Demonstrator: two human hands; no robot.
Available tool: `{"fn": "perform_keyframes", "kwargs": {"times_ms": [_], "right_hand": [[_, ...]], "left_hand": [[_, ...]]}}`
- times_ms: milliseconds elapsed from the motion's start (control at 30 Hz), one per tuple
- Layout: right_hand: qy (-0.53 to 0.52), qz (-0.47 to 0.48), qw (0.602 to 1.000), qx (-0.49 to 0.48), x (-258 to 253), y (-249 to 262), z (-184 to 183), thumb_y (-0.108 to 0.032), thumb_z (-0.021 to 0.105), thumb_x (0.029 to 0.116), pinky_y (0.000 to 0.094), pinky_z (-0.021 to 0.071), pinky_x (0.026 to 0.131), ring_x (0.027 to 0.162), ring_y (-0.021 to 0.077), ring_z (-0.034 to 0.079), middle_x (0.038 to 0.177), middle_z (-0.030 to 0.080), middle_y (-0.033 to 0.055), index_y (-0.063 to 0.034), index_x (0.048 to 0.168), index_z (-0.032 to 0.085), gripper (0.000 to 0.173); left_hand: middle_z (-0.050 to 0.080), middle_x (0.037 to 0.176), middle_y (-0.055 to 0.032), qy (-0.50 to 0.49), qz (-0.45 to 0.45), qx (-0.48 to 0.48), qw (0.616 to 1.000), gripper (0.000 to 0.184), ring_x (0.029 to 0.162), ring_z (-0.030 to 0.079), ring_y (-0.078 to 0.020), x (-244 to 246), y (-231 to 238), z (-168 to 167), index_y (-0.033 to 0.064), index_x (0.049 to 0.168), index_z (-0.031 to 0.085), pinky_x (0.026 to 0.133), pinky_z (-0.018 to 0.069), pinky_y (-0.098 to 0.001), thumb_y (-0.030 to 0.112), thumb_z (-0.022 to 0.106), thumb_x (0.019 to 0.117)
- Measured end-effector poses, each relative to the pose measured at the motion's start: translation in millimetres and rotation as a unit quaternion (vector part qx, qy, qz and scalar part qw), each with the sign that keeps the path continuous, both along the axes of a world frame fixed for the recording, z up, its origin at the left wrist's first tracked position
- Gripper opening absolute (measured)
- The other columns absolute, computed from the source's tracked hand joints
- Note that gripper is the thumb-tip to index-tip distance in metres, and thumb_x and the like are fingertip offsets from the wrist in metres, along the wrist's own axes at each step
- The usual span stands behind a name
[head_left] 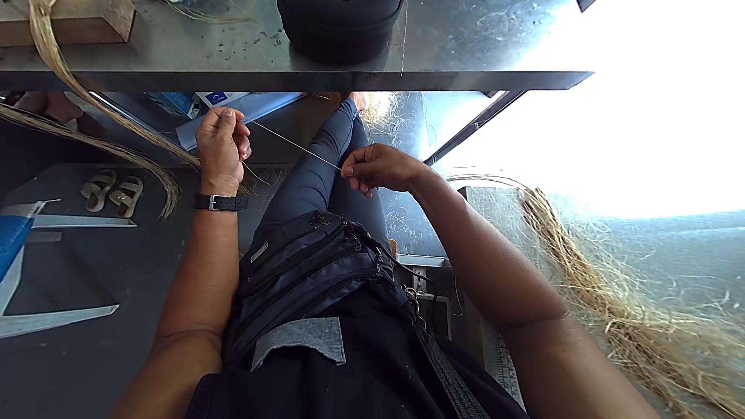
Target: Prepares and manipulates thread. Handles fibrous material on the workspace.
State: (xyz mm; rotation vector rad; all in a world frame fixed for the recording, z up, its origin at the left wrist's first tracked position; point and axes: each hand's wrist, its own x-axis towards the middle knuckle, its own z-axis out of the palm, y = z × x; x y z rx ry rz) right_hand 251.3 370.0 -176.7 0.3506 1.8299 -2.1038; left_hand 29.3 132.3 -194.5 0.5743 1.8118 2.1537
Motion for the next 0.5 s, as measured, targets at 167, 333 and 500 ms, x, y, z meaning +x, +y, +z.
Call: {"fn": "perform_keyframes", "kwargs": {"times_ms": [167, 333, 500], "right_hand": [[0.001, 0.033, 0.999, -0.031, 0.7, -2.9, 1.1, -0.005, 0.051, 0.1060, 0.0309, 0.0612, 0.061, 0.062, 0.0156, 0.069, 0.078, 0.071, 0.0096, 0.0013, 0.112, 0.058, 0.011], [0.014, 0.017, 1.000, -0.005, 0.1, -0.3, 0.4, -0.007, 0.053, 0.1062, 0.0295, 0.0599, 0.057, 0.059, 0.0144, 0.067, 0.075, 0.070, 0.0086, 0.0025, 0.102, 0.062, 0.013], [0.014, 0.025, 1.000, 0.001, 0.7, 0.5, -1.0, -0.010, 0.048, 0.1084, 0.0269, 0.0567, 0.053, 0.054, 0.0108, 0.062, 0.069, 0.065, 0.0042, 0.0022, 0.103, 0.064, 0.021]], "left_hand": [[0.062, 0.074, 0.0054, 0.007, 0.004, -0.013, 1.000, 0.022, 0.049, 0.048, -0.0046, 0.4, -1.9, 0.2, 0.0138, 0.105, 0.061, 0.044, 0.0418, -0.0191, 0.023, 0.042, 0.1115], [0.062, 0.073, 0.0060, 0.010, 0.018, -0.042, 0.999, 0.023, 0.048, 0.048, -0.0040, -2.2, -4.6, -6.0, 0.0128, 0.105, 0.062, 0.044, 0.0413, -0.0187, 0.022, 0.042, 0.1110], [0.062, 0.074, 0.0056, 0.021, 0.022, -0.067, 0.997, 0.023, 0.048, 0.048, -0.0040, -4.9, -7.9, -10.4, 0.0122, 0.105, 0.062, 0.043, 0.0411, -0.0187, 0.023, 0.042, 0.1110]]}}
